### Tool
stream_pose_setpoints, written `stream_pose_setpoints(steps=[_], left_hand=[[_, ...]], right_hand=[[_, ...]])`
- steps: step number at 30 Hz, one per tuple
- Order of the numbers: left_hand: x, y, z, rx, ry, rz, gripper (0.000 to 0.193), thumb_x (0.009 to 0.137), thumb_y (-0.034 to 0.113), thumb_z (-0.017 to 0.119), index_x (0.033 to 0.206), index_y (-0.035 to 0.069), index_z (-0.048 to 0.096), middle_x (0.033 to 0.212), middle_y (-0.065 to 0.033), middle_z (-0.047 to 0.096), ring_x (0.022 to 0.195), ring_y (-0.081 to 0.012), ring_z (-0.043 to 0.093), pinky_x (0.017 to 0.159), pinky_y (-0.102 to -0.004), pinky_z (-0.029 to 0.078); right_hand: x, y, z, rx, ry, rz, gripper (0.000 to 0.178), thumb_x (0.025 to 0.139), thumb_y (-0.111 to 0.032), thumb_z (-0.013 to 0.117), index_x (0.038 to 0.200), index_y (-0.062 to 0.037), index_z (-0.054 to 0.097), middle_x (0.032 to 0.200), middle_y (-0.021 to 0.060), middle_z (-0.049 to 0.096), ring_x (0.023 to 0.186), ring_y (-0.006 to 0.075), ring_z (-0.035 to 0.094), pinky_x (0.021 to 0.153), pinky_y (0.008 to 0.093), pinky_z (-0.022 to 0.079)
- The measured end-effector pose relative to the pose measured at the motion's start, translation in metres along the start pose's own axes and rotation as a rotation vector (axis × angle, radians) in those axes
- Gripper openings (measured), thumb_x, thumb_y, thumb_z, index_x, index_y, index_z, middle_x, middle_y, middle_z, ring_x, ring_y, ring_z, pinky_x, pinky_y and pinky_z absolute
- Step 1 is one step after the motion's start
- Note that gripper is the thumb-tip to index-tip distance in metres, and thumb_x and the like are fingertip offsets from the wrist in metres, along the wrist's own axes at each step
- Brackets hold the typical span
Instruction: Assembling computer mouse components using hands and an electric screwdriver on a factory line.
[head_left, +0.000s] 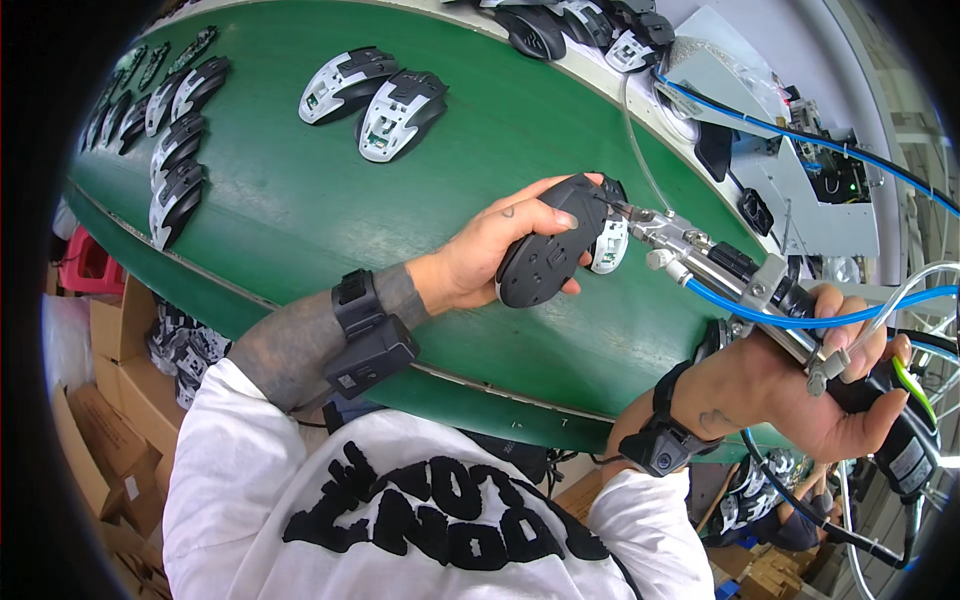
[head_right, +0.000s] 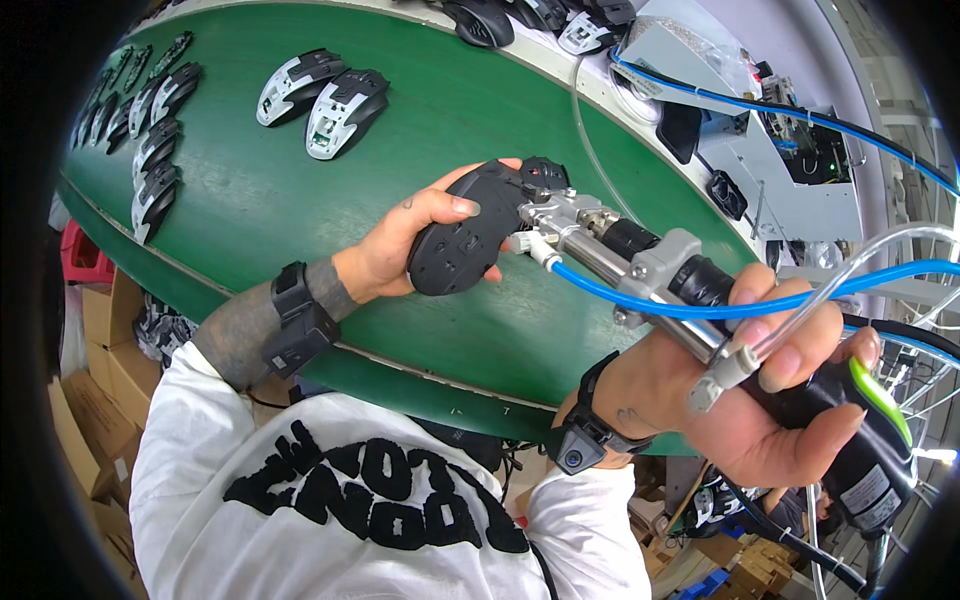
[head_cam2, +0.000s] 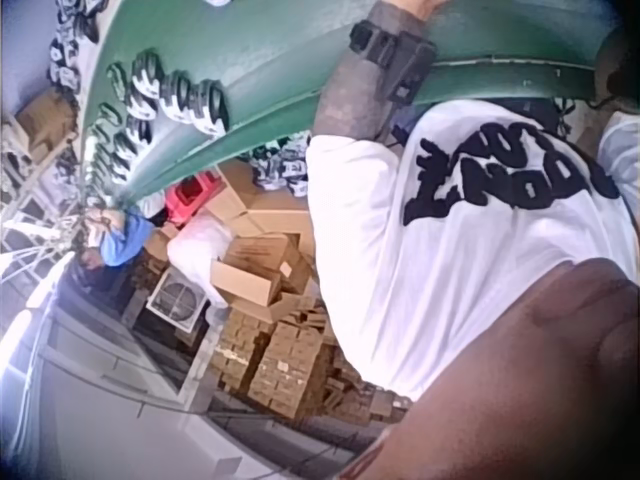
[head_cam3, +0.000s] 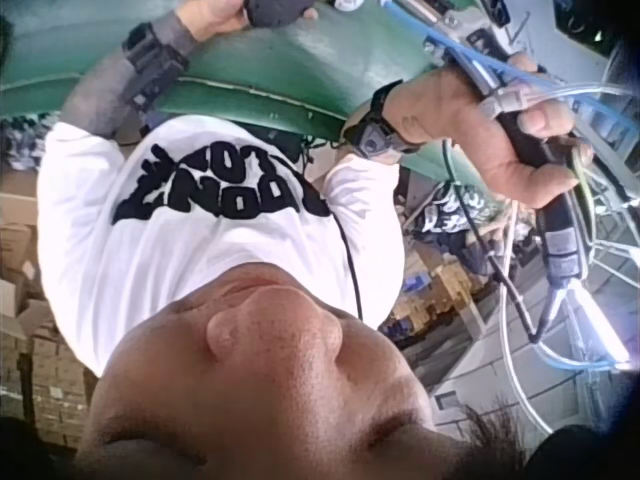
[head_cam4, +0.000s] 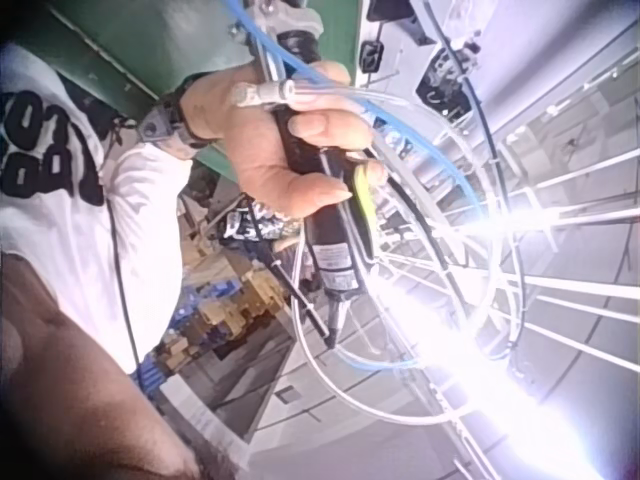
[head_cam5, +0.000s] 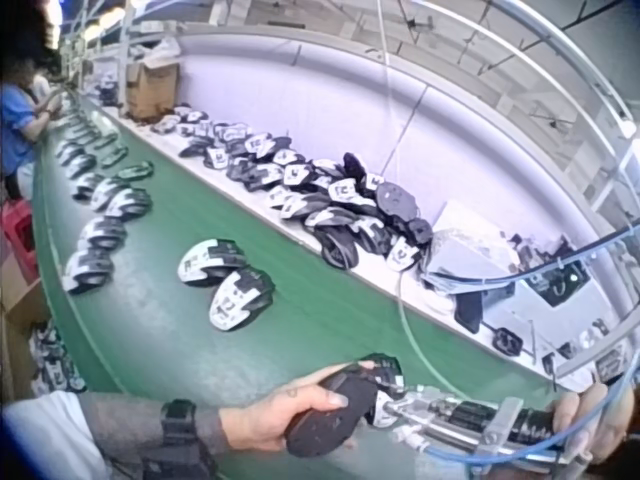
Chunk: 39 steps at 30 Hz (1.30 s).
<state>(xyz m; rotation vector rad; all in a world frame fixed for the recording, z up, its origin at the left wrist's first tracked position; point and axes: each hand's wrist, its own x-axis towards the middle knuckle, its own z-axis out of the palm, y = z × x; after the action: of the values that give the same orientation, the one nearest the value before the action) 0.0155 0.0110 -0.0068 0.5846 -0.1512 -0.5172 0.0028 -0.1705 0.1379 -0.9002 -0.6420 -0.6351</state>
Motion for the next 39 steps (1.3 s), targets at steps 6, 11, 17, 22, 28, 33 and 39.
stream_pose_setpoints(steps=[6, 11, 17, 22, 28, 33, 39], left_hand=[[0.007, 0.002, -0.010, -0.083, 0.216, 0.059, 0.056, 0.085, 0.022, 0.055, 0.135, 0.009, 0.035, 0.111, -0.0108, 0.048, 0.085, -0.0183, 0.055, 0.065, -0.0327, 0.055], [0.003, 0.002, -0.012, -0.047, 0.108, 0.079, 0.063, 0.076, 0.017, 0.050, 0.136, 0.010, 0.032, 0.123, -0.0124, 0.045, 0.090, -0.0223, 0.054, 0.072, -0.0391, 0.053], [0.001, 0.006, -0.006, -0.090, 0.051, 0.054, 0.066, 0.072, 0.017, 0.048, 0.136, 0.011, 0.031, 0.126, -0.0133, 0.043, 0.091, -0.0233, 0.054, 0.073, -0.0403, 0.053], [0.000, 0.006, -0.004, -0.089, 0.045, 0.065, 0.067, 0.073, 0.017, 0.047, 0.137, 0.011, 0.030, 0.128, -0.0133, 0.042, 0.091, -0.0234, 0.054, 0.073, -0.0405, 0.052], [-0.002, 0.006, -0.003, -0.071, 0.039, 0.074, 0.068, 0.072, 0.017, 0.049, 0.137, 0.010, 0.029, 0.128, -0.0138, 0.042, 0.091, -0.0237, 0.054, 0.074, -0.0407, 0.052], [-0.006, 0.008, 0.002, -0.035, 0.015, 0.072, 0.070, 0.073, 0.018, 0.050, 0.139, 0.009, 0.027, 0.128, -0.0143, 0.042, 0.091, -0.0239, 0.054, 0.075, -0.0407, 0.052], [0.005, 0.013, -0.013, 0.438, 0.428, 0.223, 0.057, 0.078, 0.014, 0.057, 0.132, 0.007, 0.040, 0.112, -0.0078, 0.048, 0.091, -0.0183, 0.055, 0.078, -0.0350, 0.051]], right_hand=[[0.012, -0.018, -0.016, -0.089, 0.039, -0.088, 0.032, 0.076, -0.031, 0.055, 0.090, -0.0026, 0.051, 0.060, 0.0018, 0.047, 0.052, 0.0149, 0.047, 0.051, 0.0284, 0.034], [0.007, -0.004, -0.011, -0.039, -0.008, 0.026, 0.030, 0.078, -0.031, 0.054, 0.090, -0.0042, 0.049, 0.060, 0.0026, 0.047, 0.052, 0.0153, 0.047, 0.052, 0.0290, 0.036], [0.005, 0.002, -0.005, -0.040, -0.011, 0.035, 0.030, 0.078, -0.030, 0.055, 0.093, -0.0043, 0.048, 0.060, 0.0034, 0.047, 0.052, 0.0168, 0.045, 0.052, 0.0296, 0.036], [0.004, 0.003, -0.004, -0.047, -0.002, 0.036, 0.030, 0.078, -0.030, 0.055, 0.093, -0.0047, 0.048, 0.061, 0.0036, 0.047, 0.053, 0.0168, 0.046, 0.052, 0.0295, 0.036], [0.005, 0.004, -0.006, -0.015, -0.024, 0.054, 0.029, 0.078, -0.030, 0.055, 0.092, -0.0052, 0.049, 0.061, 0.0036, 0.048, 0.054, 0.0167, 0.046, 0.053, 0.0293, 0.036], [0.005, 0.002, -0.005, -0.009, -0.032, 0.058, 0.028, 0.079, -0.031, 0.054, 0.091, -0.0055, 0.049, 0.060, 0.0030, 0.048, 0.053, 0.0165, 0.047, 0.053, 0.0292, 0.036], [0.009, -0.012, -0.007, -0.075, 0.041, 0.038, 0.030, 0.077, -0.029, 0.055, 0.090, -0.0036, 0.049, 0.059, 0.0015, 0.047, 0.053, 0.0155, 0.046, 0.056, 0.0304, 0.035]])
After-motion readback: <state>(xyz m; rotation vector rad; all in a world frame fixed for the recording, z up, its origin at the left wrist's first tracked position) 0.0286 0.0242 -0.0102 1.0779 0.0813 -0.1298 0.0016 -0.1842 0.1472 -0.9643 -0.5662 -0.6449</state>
